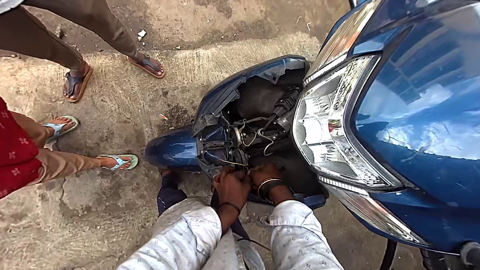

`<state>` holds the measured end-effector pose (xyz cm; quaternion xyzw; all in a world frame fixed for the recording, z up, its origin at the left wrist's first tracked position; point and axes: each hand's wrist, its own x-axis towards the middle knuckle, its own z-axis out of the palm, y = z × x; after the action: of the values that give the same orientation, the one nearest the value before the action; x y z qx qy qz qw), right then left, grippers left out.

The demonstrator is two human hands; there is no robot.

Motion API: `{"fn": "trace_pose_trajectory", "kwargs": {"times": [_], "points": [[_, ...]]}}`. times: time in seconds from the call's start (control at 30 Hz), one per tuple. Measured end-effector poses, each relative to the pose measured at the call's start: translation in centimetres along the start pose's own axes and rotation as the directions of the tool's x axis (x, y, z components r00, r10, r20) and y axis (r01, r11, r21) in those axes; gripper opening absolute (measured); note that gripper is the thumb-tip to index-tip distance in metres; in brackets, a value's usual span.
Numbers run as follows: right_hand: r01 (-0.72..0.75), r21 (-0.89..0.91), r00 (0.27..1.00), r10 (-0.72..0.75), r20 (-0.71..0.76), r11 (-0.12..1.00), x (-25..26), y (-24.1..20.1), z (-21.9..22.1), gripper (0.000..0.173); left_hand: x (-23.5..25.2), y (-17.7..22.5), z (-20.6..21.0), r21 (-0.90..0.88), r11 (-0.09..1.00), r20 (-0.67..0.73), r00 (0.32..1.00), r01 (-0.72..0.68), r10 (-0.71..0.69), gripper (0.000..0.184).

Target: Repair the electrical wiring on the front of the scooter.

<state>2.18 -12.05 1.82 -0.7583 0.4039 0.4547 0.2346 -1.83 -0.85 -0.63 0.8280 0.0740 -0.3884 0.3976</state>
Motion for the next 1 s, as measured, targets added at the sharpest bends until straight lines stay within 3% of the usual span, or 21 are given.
{"fn": "trace_pose_trajectory", "kwargs": {"times": [0.27, 0.4, 0.47, 0.57, 0.67, 0.77, 0.87, 1.0], "points": [[0.020, -0.007, 1.000, -0.020, 0.020, 1.000, 0.4, 0.1, 0.0, 0.021, -0.4, -1.8, 1.4, 0.018, 0.978, -0.177, 0.962, -0.209, 0.209, 0.031], [0.062, -0.031, 0.998, -0.061, 0.030, 0.998, 0.2, 0.2, -0.2, 0.022, 0.5, -3.0, 0.6, 0.232, 0.877, -0.131, 0.880, -0.420, 0.456, 0.031], [0.060, -0.019, 0.997, -0.060, 0.040, 0.998, 0.3, 0.2, -0.1, 0.022, 1.3, -3.1, -0.5, 0.297, 0.825, -0.040, 0.857, -0.480, 0.513, 0.032], [0.037, 0.020, 0.998, -0.038, 0.053, 0.999, 0.5, 0.4, 0.1, 0.021, 2.1, -2.6, -3.2, 0.235, 0.873, 0.225, 0.897, -0.428, 0.380, 0.037], [0.012, 0.101, 0.998, -0.018, 0.059, 0.995, 0.3, 0.2, 0.4, 0.018, 1.6, -1.1, -4.7, 0.231, 0.913, 0.366, 0.899, -0.337, 0.240, 0.051], [-0.105, 0.305, 0.993, 0.085, 0.078, 0.947, 0.1, -0.4, 0.7, 0.016, 1.0, 0.0, -4.7, 0.247, 0.933, 0.379, 0.912, -0.263, 0.157, 0.056], [-0.200, 0.576, 0.979, 0.175, 0.100, 0.793, -0.5, -1.2, 0.6, 0.023, 1.0, 0.1, -4.4, 0.192, 0.957, 0.356, 0.924, -0.218, 0.140, 0.049], [-0.224, 0.655, 0.971, 0.222, 0.087, 0.721, -0.2, -0.9, 0.8, 0.019, 0.9, 0.3, -4.2, 0.158, 0.976, 0.336, 0.938, -0.147, 0.087, 0.043]]}}
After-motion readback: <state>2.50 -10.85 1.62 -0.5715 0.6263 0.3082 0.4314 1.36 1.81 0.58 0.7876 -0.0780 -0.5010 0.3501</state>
